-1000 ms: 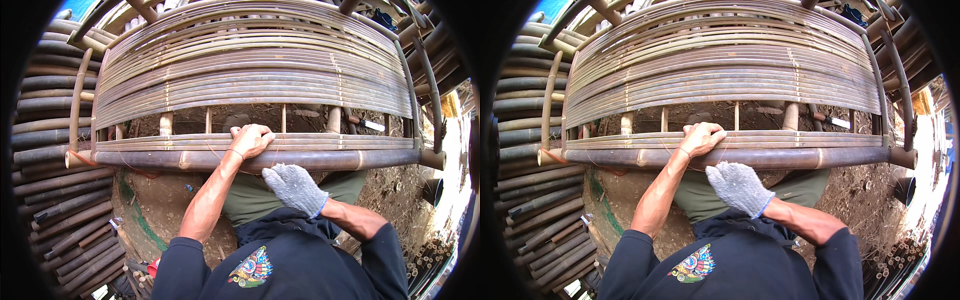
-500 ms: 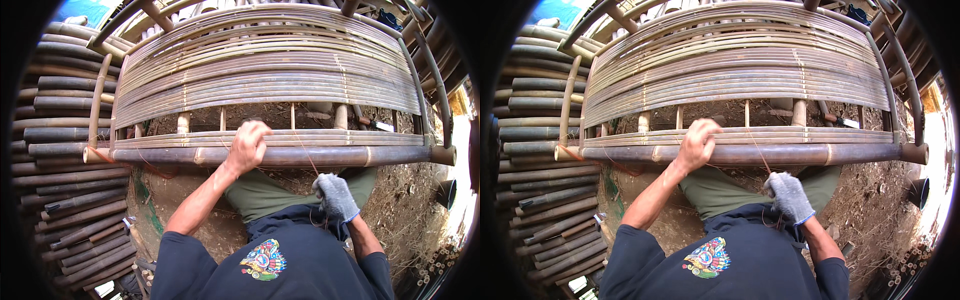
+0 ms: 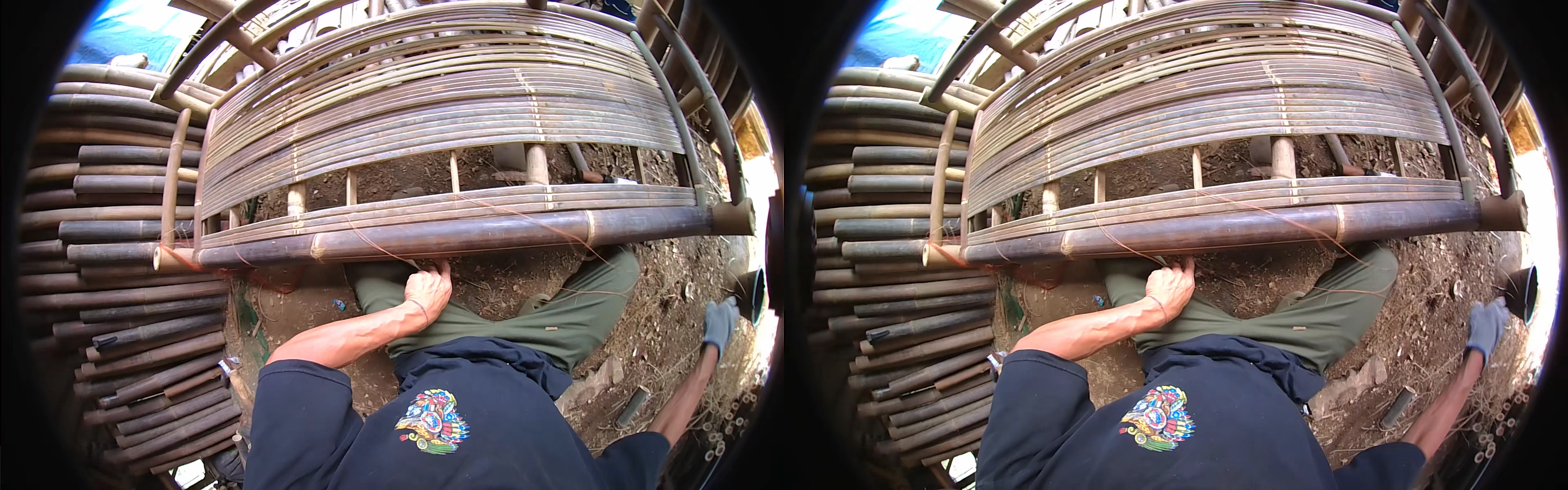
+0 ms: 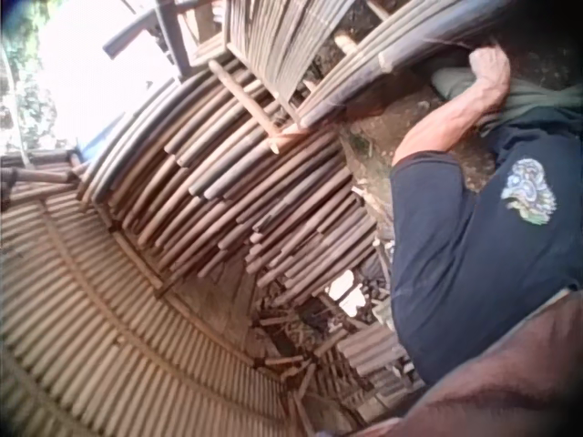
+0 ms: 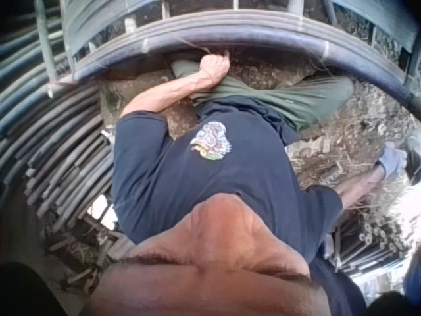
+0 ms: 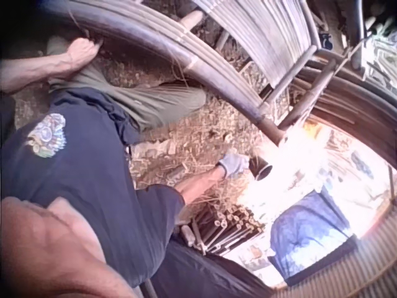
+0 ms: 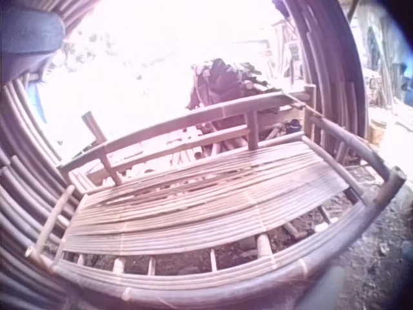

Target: The person sits on the ground and weaves thin bamboo strips into a larger bamboo frame using a red string. They wrap the string around the frame and weave the strips through the structure to secure them.

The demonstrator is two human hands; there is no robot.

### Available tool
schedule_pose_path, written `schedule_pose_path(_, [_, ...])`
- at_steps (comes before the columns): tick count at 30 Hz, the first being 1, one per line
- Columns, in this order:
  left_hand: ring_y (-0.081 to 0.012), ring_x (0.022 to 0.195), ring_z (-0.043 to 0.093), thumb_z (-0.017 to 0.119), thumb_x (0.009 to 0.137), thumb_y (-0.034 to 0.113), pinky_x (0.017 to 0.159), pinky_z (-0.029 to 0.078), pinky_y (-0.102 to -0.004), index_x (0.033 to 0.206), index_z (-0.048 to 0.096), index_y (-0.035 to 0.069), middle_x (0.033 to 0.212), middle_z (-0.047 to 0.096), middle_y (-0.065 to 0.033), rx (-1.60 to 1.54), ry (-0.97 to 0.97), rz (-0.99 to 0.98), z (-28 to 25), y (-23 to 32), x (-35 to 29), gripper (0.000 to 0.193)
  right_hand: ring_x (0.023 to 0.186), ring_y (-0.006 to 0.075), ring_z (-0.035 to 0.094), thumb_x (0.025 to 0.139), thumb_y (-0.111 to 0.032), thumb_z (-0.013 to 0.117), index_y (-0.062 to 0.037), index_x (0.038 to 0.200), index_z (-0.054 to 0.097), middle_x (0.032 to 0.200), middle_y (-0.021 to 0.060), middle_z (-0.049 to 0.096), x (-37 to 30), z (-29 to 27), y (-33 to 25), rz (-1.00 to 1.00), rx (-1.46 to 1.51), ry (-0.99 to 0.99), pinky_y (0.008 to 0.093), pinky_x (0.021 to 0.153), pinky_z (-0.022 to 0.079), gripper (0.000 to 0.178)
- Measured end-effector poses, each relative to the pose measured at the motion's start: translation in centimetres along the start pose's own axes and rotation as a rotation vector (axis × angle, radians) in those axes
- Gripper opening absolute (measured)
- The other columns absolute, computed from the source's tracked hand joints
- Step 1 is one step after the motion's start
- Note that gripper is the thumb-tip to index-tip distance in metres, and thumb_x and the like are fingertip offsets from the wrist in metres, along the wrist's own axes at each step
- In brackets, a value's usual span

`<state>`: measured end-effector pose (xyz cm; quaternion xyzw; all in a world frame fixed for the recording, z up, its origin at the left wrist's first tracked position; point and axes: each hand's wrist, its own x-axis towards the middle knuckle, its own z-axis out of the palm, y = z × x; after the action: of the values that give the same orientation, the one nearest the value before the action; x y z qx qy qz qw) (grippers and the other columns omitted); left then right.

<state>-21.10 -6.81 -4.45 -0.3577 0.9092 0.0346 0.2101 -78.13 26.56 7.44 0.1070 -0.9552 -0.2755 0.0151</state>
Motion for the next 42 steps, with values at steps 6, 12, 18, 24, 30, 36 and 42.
schedule_pose_path(6, [-0.0275, 0.075, 0.071, 0.058, 0.083, 0.013, 0.060, 0.057, -0.0400, 0.093, 0.063, 0.004, 0.083, 0.068, -0.0118, -0.153, -0.115, 0.390, -12.0, 3.0, -2.7, 0.014, 0.146, 0.0320, 0.030, 0.089, -0.024, 0.070, -0.0007, 0.153, 0.027, 0.157, 0.0197, 0.031, -24.5, -14.7, -15.0, -0.698, 1.415, 0.398, 0.0454, 0.122, 0.022, 0.081])
schedule_pose_path(12, [-0.0213, 0.058, 0.064, 0.062, 0.085, 0.013, 0.047, 0.050, -0.0364, 0.082, 0.055, 0.011, 0.060, 0.056, -0.0044, -0.231, 0.519, 0.322, -21.1, -0.7, -3.9, 0.008, 0.074, 0.0174, 0.067, 0.083, -0.020, 0.077, 0.0035, 0.138, 0.048, 0.110, 0.0139, 0.065, -30.9, -17.2, -23.7, -1.184, 1.508, -1.176, 0.0289, 0.066, 0.054, 0.067])
schedule_pose_path(18, [-0.0348, 0.078, 0.071, 0.056, 0.095, 0.029, 0.069, 0.057, -0.0458, 0.102, 0.072, 0.016, 0.087, 0.072, -0.0161, -0.461, 0.656, -0.484, -17.7, -23.1, -4.0, 0.022, 0.080, 0.0206, 0.067, 0.090, -0.001, 0.056, 0.0022, 0.112, 0.063, 0.106, 0.0124, 0.064, -21.2, -18.9, -21.4, -1.177, 1.479, 0.073, 0.0288, 0.066, 0.053, 0.024])
schedule_pose_path(24, [-0.0361, 0.091, 0.070, 0.056, 0.082, 0.016, 0.082, 0.056, -0.0441, 0.096, 0.076, 0.015, 0.096, 0.073, -0.0162, -0.540, 0.460, -0.331, -6.4, -33.3, 1.1, 0.024, 0.090, 0.0259, 0.064, 0.091, -0.004, 0.057, -0.0087, 0.116, 0.064, 0.102, 0.0116, 0.064, -18.6, -19.5, -33.4, -0.999, 0.703, 0.781, 0.0358, 0.078, 0.055, 0.027])
schedule_pose_path(30, [-0.0272, 0.068, 0.068, 0.056, 0.083, 0.020, 0.064, 0.055, -0.0352, 0.088, 0.075, 0.004, 0.075, 0.070, -0.0148, -0.897, 0.091, 0.149, 0.3, -34.2, 8.6, 0.025, 0.069, 0.0260, 0.071, 0.080, -0.014, 0.060, -0.0133, 0.075, 0.074, 0.074, 0.0102, 0.071, -36.4, -24.9, -51.5, -1.162, 0.414, 0.620, 0.0439, 0.058, 0.054, 0.015])
schedule_pose_path(36, [-0.0346, 0.079, 0.069, 0.064, 0.075, 0.019, 0.072, 0.054, -0.0391, 0.081, 0.073, -0.001, 0.085, 0.071, -0.0241, -0.832, -0.130, 0.168, -1.3, -29.5, 12.1, 0.023, 0.078, 0.0371, 0.065, 0.081, -0.018, 0.059, -0.0044, 0.082, 0.068, 0.087, 0.0198, 0.069, -37.5, -21.4, -64.8, -1.870, 0.238, -0.132, 0.0446, 0.070, 0.053, 0.017])
schedule_pose_path(42, [-0.0127, 0.069, 0.064, 0.073, 0.080, 0.020, 0.067, 0.052, -0.0308, 0.082, 0.075, 0.002, 0.072, 0.071, -0.0106, -1.054, 0.101, -0.080, -1.9, -31.6, 7.3, 0.018, 0.093, 0.0362, 0.066, 0.084, -0.023, 0.061, -0.0059, 0.103, 0.070, 0.105, 0.0197, 0.069, -40.1, -24.5, -58.3, -1.517, 0.778, 0.042, 0.0421, 0.084, 0.054, 0.026])
